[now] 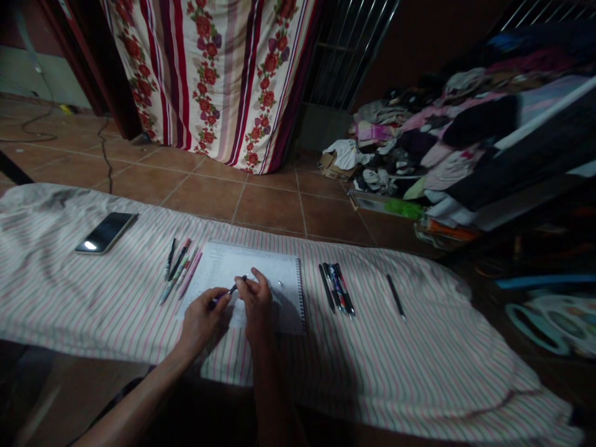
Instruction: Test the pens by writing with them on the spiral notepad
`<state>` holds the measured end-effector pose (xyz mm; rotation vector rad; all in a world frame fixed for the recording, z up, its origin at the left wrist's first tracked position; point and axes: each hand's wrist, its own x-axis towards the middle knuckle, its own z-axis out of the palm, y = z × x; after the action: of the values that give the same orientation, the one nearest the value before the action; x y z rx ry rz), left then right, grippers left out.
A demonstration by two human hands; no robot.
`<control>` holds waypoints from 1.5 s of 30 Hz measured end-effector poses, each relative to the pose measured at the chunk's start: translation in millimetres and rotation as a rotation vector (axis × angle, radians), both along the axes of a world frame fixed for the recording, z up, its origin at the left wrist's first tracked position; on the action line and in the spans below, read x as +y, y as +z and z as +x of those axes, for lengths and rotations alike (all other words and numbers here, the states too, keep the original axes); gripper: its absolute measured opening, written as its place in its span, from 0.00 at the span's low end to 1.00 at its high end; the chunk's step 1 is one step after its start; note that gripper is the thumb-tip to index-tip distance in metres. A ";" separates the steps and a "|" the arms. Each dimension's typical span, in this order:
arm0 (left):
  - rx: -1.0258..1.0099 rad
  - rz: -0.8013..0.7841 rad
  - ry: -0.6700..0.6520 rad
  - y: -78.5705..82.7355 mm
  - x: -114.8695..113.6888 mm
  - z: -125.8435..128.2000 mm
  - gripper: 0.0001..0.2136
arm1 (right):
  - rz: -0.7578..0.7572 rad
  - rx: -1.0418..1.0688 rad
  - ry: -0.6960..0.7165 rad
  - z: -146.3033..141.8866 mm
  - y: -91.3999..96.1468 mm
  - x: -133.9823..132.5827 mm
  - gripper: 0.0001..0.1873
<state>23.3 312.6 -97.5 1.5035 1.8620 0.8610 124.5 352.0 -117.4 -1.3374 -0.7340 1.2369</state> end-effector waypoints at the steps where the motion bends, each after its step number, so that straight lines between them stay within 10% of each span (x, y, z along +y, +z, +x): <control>1: 0.005 -0.015 0.006 0.3 0.3 -0.1 0.12 | -0.001 0.002 0.001 -0.2 0.0 0.0 0.34; 45: 0.136 -0.217 0.036 8.7 -5.7 -6.5 0.12 | -0.009 0.038 -0.105 17.6 16.4 0.9 0.30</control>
<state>16.8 306.9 -88.7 1.4274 2.0147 0.5631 142.1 352.9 -100.9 -1.3395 -0.6244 1.1802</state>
